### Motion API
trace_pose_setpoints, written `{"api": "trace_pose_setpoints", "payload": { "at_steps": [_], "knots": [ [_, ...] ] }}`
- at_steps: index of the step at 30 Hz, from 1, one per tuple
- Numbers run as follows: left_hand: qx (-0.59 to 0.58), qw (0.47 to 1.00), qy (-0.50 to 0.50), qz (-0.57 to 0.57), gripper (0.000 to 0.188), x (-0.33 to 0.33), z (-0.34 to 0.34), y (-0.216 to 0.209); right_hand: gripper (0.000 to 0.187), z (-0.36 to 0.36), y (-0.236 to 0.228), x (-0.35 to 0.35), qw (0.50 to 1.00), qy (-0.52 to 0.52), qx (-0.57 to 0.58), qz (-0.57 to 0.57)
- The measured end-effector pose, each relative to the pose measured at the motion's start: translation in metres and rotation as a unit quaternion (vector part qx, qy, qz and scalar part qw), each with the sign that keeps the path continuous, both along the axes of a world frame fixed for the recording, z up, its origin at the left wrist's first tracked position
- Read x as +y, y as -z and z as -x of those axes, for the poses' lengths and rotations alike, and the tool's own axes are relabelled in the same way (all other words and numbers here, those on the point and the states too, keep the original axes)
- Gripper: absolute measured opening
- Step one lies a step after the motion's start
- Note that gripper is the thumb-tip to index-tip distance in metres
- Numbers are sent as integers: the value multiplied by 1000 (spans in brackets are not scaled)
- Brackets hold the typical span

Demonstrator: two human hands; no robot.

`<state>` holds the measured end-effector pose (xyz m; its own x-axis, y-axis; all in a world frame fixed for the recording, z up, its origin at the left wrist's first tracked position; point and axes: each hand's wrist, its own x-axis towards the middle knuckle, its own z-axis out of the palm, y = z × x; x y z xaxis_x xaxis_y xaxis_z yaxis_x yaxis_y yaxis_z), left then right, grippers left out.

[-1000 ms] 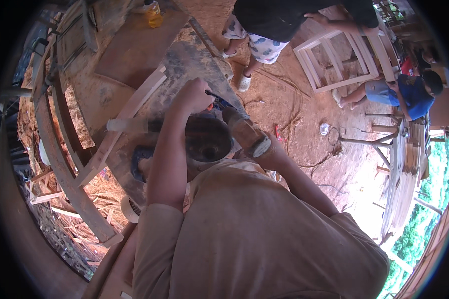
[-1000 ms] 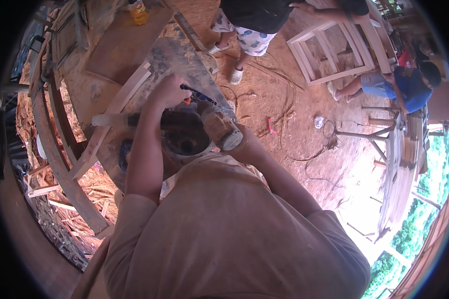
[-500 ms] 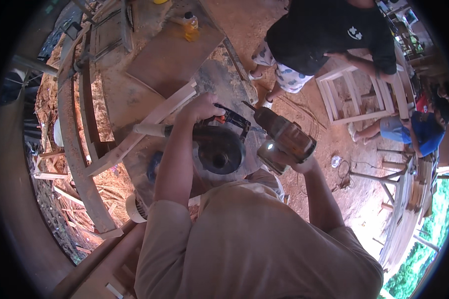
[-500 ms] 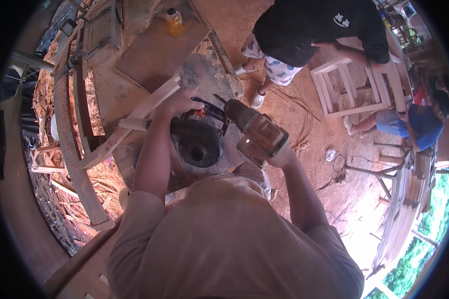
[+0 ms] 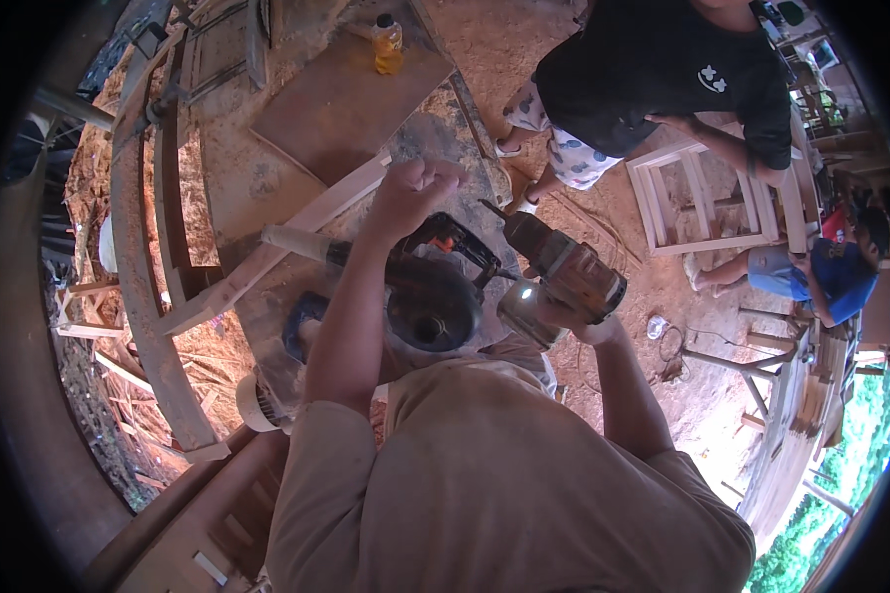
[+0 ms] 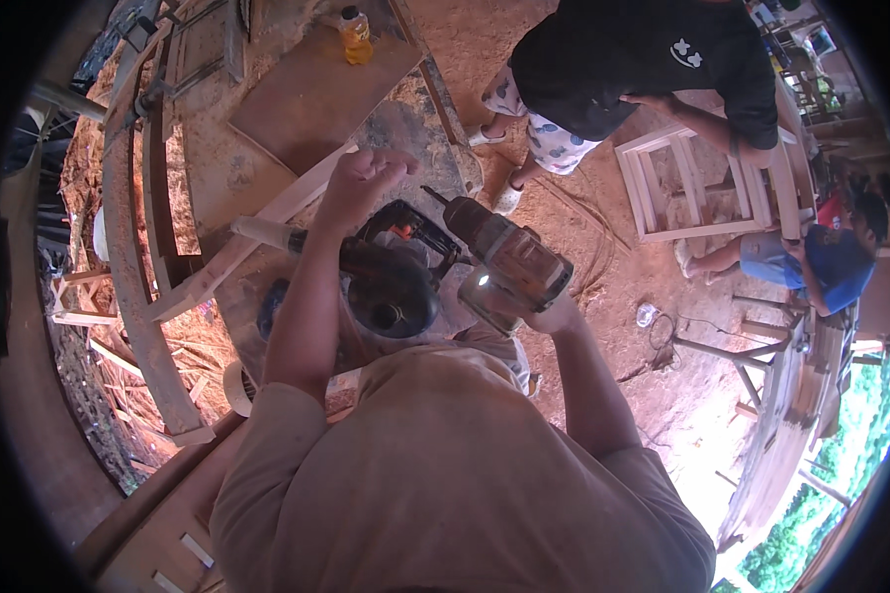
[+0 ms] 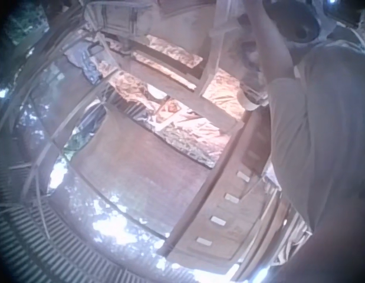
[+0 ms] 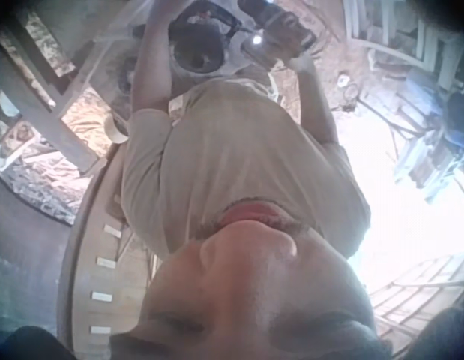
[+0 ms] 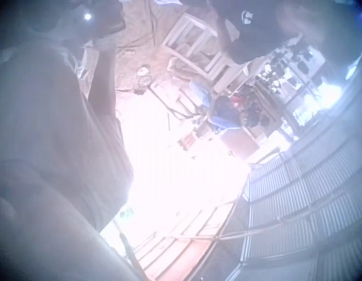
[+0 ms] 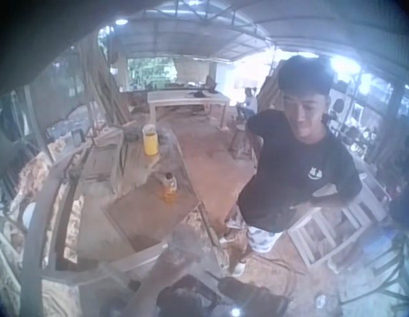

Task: Assembling and finishing wooden furniture frames using an orbital sander and a power drill.

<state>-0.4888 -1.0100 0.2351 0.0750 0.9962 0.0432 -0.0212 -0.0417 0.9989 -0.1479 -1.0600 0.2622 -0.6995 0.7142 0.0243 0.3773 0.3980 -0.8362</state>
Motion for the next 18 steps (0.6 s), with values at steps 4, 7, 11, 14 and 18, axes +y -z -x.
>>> {"api": "trace_pose_setpoints", "payload": {
  "at_steps": [4, 7, 11, 14, 18],
  "knots": [
    [-8, 1000, -5, 29, 20, 1, 0, 1, 55, -2, 19, -2, 995, -20, 58, -78],
    [113, 987, 96, 69, 23, 2, -1, 8, 53, 3, 24, -12, 996, 9, 85, -17],
    [100, 986, 118, 65, 23, 2, 3, 14, 52, 3, 10, -17, 984, -7, -4, -178],
    [-16, 994, 107, 9, 13, 0, 7, 14, 53, 4, 4, -18, 988, -21, -47, -146],
    [-101, 984, 147, 23, 16, -1, 5, 11, 54, 5, 8, -22, 999, 24, 9, -32]
  ]
}}
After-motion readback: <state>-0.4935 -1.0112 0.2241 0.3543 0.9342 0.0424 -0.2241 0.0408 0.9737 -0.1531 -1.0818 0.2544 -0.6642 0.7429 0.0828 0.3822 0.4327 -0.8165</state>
